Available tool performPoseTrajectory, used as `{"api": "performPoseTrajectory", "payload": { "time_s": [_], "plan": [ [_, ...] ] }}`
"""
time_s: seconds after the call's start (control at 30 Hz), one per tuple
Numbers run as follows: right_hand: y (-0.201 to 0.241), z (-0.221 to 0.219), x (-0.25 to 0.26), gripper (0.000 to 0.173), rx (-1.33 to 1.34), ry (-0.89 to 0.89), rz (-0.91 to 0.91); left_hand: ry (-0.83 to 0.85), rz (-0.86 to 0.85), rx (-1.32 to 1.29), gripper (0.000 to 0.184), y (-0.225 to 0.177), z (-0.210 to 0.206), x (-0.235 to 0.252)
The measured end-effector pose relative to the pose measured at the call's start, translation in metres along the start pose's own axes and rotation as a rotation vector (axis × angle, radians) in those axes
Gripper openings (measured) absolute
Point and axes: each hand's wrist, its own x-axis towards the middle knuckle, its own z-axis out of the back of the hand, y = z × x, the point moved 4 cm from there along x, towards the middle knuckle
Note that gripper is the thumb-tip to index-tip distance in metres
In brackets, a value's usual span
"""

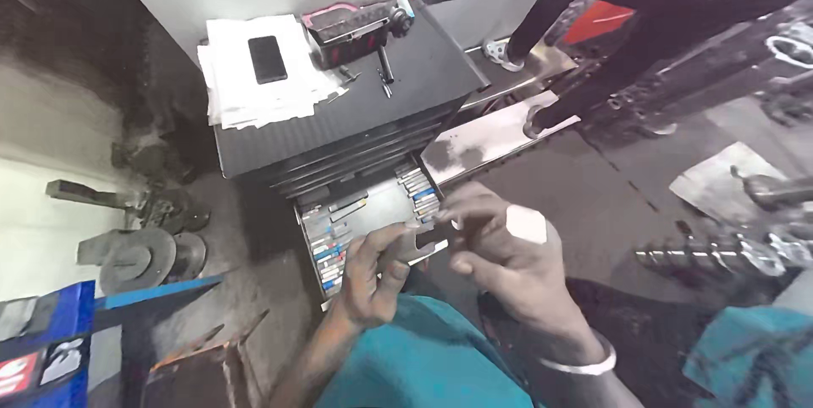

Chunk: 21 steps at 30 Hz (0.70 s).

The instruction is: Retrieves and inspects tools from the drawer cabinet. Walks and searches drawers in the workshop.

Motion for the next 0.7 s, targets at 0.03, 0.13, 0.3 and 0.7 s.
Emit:
{"api": "performPoseTrajectory", "payload": {
  "time_s": [0.03, 0.13, 0.3, 0.7],
  "plan": [
    [0.001, -0.007, -0.003, 0.029, 0.014, -0.010, 0.031, 0.008, -0.034, 0.021, 0.036, -0.002, 0.001, 0.001],
    [0.009, -0.016, -0.006, 0.022, 0.030, -0.023, 0.099, 0.022, -0.097, 0.051, 0.035, -0.007, 0.002, 0.003],
    [0.022, -0.017, -0.008, 0.020, 0.025, 0.009, 0.142, 0.026, -0.173, 0.128, 0.036, -0.014, 0.002, 0.006],
    [0.035, -0.013, -0.016, 0.021, -0.065, 0.020, 0.177, 0.046, -0.223, 0.126, 0.036, -0.018, -0.005, 0.005]
  ]
}}
